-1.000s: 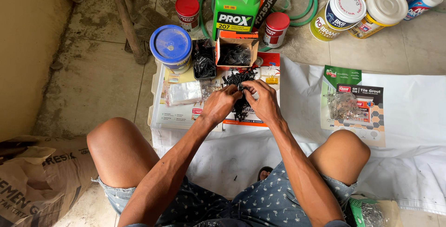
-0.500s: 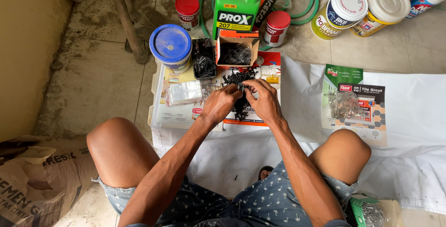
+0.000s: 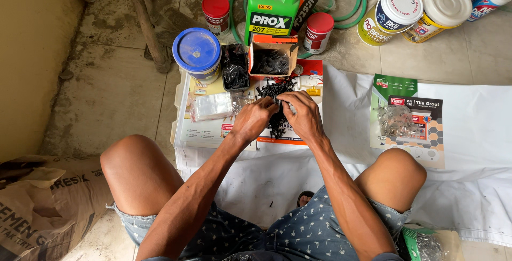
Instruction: The person sits on the floor and sorts small black plastic fasteners from a pile on a box. They pick up the fasteners by hand, separate them, and place them back into the pile or box.
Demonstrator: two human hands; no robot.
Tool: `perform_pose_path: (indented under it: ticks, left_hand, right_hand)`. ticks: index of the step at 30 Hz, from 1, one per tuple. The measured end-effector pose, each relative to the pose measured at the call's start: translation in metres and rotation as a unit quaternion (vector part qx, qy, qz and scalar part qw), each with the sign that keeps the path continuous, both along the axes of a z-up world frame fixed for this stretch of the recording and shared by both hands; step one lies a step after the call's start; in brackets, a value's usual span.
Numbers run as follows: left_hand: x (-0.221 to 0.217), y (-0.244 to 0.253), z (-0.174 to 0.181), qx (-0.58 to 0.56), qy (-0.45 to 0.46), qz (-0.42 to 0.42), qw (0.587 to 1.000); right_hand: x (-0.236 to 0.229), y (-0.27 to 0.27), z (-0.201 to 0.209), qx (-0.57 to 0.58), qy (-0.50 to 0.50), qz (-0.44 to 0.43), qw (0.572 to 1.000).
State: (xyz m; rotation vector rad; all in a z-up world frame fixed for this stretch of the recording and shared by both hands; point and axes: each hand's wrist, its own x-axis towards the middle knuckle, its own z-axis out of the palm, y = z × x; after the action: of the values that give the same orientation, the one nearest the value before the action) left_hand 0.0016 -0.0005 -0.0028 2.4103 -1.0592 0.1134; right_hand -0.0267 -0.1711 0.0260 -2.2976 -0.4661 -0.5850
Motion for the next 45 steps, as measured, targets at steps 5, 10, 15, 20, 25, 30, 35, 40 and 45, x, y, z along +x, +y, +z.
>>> perform_pose_path:
  ticks: [5, 10, 15, 20, 25, 30, 35, 40, 45]
  left_hand:
    - [-0.001, 0.001, 0.004, 0.007, 0.0, 0.003, 1.0]
    - [-0.001, 0.002, 0.004, 0.007, 0.008, 0.006, 1.0]
    - [-0.002, 0.001, 0.005, 0.009, 0.013, 0.008, 1.0]
    - [-0.003, 0.0, 0.006, 0.02, 0.007, 0.011, 1.0]
    - [-0.001, 0.0, 0.003, 0.019, 0.011, 0.003, 1.0]
    - [-0.003, 0.0, 0.008, 0.028, 0.007, 0.009, 1.0]
    - [-0.005, 0.001, 0.012, 0.03, 0.004, 0.004, 1.0]
    - [-0.005, 0.0, 0.014, 0.038, 0.004, 0.008, 0.999]
    - [-0.005, 0.001, 0.011, 0.032, 0.008, 0.003, 0.999]
  right_hand:
    - [-0.001, 0.002, 0.005, 0.088, 0.033, -0.03, 0.995]
    - [0.002, -0.005, -0.004, 0.171, 0.071, -0.083, 0.979]
    - [0.001, -0.003, -0.001, 0.187, 0.088, -0.083, 0.975]
    - [0.001, 0.0, 0.001, 0.173, 0.089, -0.054, 0.98]
    - [0.0, 0.001, 0.001, 0.138, 0.106, -0.032, 0.984]
    - [0.0, 0.0, 0.002, 0.173, 0.124, -0.034, 0.976]
    - [0.001, 0.002, -0.003, 0.226, 0.141, -0.025, 0.963]
    - [0.004, 0.003, -0.001, 0.273, 0.171, -0.022, 0.946]
    - [0.003, 0.015, 0.003, 0.319, 0.192, -0.011, 0.928]
